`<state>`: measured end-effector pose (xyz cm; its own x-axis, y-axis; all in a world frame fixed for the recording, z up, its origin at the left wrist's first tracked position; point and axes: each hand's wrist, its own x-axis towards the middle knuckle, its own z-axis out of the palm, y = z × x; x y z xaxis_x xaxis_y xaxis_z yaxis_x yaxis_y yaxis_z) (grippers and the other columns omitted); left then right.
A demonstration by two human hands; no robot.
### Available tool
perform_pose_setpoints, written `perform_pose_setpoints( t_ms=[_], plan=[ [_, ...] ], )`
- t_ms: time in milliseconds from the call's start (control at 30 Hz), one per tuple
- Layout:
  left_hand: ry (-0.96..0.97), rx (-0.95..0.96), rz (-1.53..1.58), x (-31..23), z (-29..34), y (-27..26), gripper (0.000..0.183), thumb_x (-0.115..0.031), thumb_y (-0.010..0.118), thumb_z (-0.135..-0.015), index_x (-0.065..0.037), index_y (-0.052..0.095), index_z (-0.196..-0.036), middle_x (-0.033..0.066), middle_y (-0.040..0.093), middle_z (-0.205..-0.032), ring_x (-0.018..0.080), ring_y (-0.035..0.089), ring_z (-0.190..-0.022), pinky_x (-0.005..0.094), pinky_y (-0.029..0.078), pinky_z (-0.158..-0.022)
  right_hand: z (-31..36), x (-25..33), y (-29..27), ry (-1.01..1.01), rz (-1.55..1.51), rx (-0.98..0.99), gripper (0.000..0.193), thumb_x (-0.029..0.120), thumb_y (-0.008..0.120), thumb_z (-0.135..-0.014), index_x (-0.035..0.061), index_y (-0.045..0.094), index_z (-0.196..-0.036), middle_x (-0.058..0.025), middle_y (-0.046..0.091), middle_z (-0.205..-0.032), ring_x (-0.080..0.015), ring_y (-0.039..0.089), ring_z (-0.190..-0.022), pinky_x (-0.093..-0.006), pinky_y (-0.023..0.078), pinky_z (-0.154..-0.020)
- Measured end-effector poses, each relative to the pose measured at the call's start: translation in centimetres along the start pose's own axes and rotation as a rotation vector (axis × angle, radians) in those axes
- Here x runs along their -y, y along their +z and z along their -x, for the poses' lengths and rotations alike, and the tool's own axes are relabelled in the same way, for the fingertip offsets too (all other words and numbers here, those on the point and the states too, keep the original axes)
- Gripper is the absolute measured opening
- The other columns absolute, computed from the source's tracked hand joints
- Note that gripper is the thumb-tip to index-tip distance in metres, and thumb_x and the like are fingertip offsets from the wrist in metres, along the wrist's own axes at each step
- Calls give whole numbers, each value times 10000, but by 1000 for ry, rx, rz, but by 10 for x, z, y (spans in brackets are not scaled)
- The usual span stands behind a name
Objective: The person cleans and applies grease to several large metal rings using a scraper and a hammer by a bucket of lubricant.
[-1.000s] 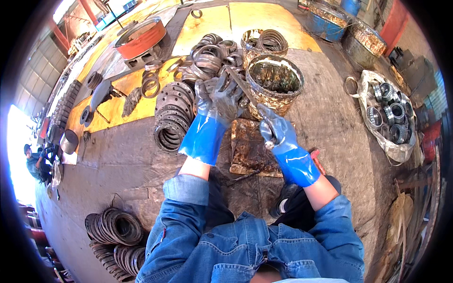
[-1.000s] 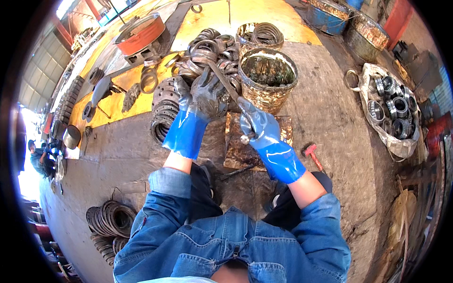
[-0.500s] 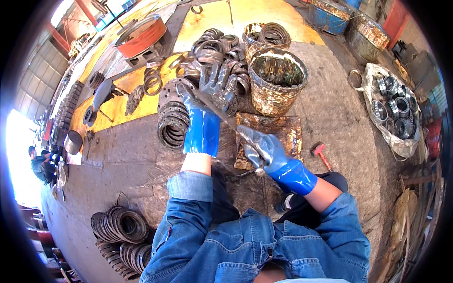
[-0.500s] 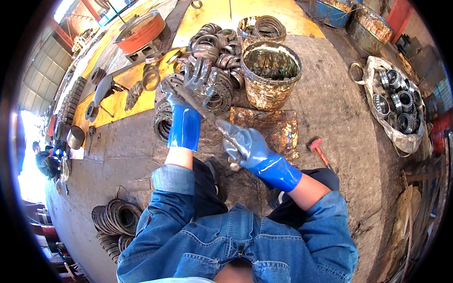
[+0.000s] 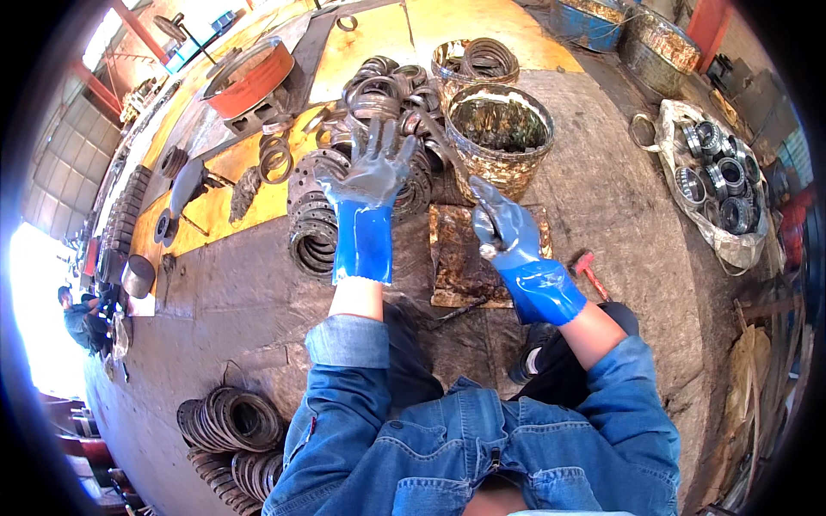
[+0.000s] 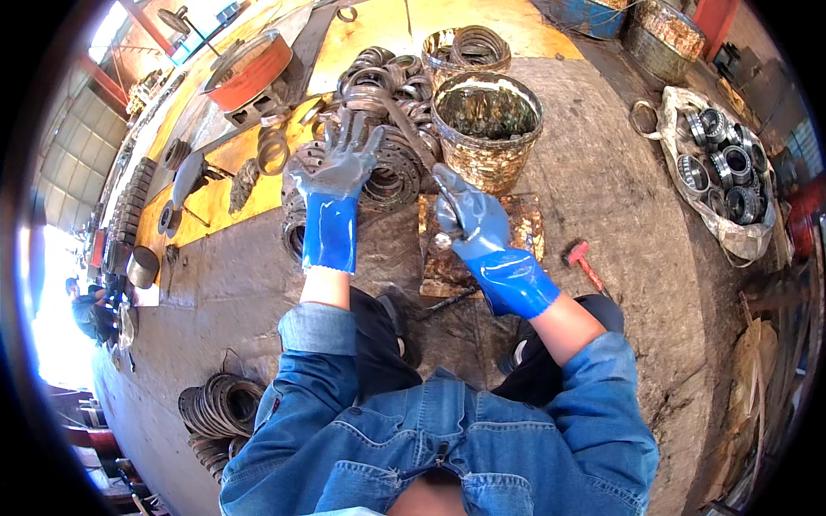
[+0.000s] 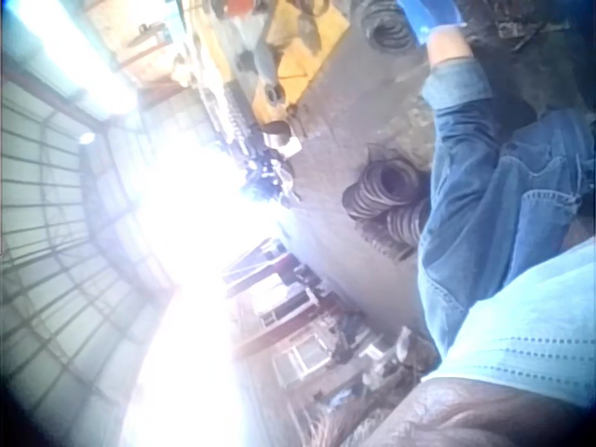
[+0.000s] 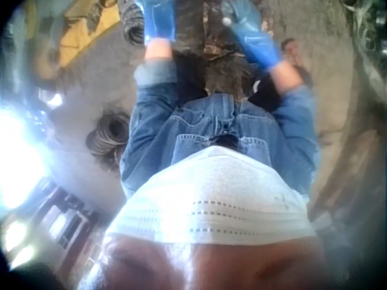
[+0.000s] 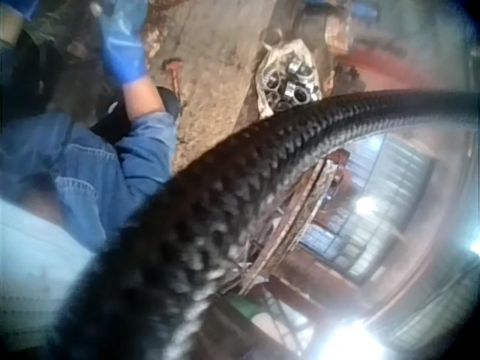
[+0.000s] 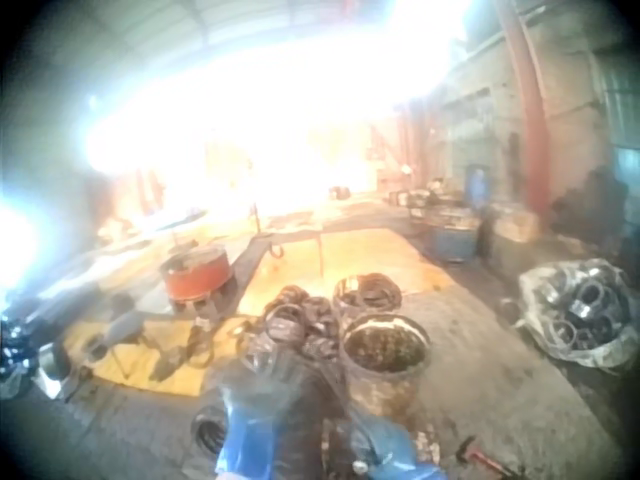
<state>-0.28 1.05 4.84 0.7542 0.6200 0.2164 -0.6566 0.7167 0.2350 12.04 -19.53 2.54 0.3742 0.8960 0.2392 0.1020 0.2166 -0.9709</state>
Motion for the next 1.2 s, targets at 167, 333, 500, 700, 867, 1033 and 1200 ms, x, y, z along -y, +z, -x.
perform_pose_setpoints(
  t_ms=[167,333,500,700,867,1033,1200],
  plan=[
    [65,-31,48,-18,16,-3,730,-646,459,-894,-184,377,-1454,115,378,-1492,352,340,-1367,636,274,-1081,23,33,9,328,-754,72,479,153,473,-943,44,452,-1409,7,497,-745,-90,407,-566,-239,313,-480],
    [136,-54,82,-30,25,-6,732,-652,453,-893,-186,379,-1453,113,378,-1493,352,339,-1368,641,270,-1079,34,35,17,118,419,179,570,56,594,-839,133,493,-1394,-15,604,-786,-113,542,-639,-267,446,-570],
    [178,-53,141,-31,25,-5,734,-658,447,-892,-188,381,-1452,112,377,-1494,352,338,-1369,646,267,-1078,43,41,27,80,428,208,533,75,627,-822,129,543,-1345,-33,631,-750,-144,556,-610,-276,443,-546],
    [216,-38,257,-30,17,1,736,-665,440,-890,-191,383,-1450,110,377,-1495,353,337,-1371,651,264,-1077,30,20,31,133,97,75,345,141,497,-980,95,573,-1314,16,532,-665,-64,467,-557,-232,361,-488],
    [231,-22,351,-31,13,5,738,-672,434,-889,-194,384,-1449,108,377,-1495,353,335,-1372,656,261,-1076,29,26,24,-300,764,18,740,73,670,-704,211,442,-1394,-50,595,-714,-306,596,-644,-386,465,-571],
    [206,-20,463,-22,11,12,740,-678,428,-888,-196,386,-1448,107,376,-1496,353,334,-1373,660,257,-1075,17,21,12,220,131,26,601,44,640,-782,128,498,-1360,-11,523,-696,-165,526,-613,-296,418,-541],
    [186,-28,623,-20,5,20,742,-684,422,-887,-198,388,-1447,105,376,-1497,353,333,-1374,665,254,-1074,19,38,8,43,173,-6,502,-6,583,-834,71,544,-1329,4,484,-686,-108,455,-574,-253,381,-531]
  ],
)
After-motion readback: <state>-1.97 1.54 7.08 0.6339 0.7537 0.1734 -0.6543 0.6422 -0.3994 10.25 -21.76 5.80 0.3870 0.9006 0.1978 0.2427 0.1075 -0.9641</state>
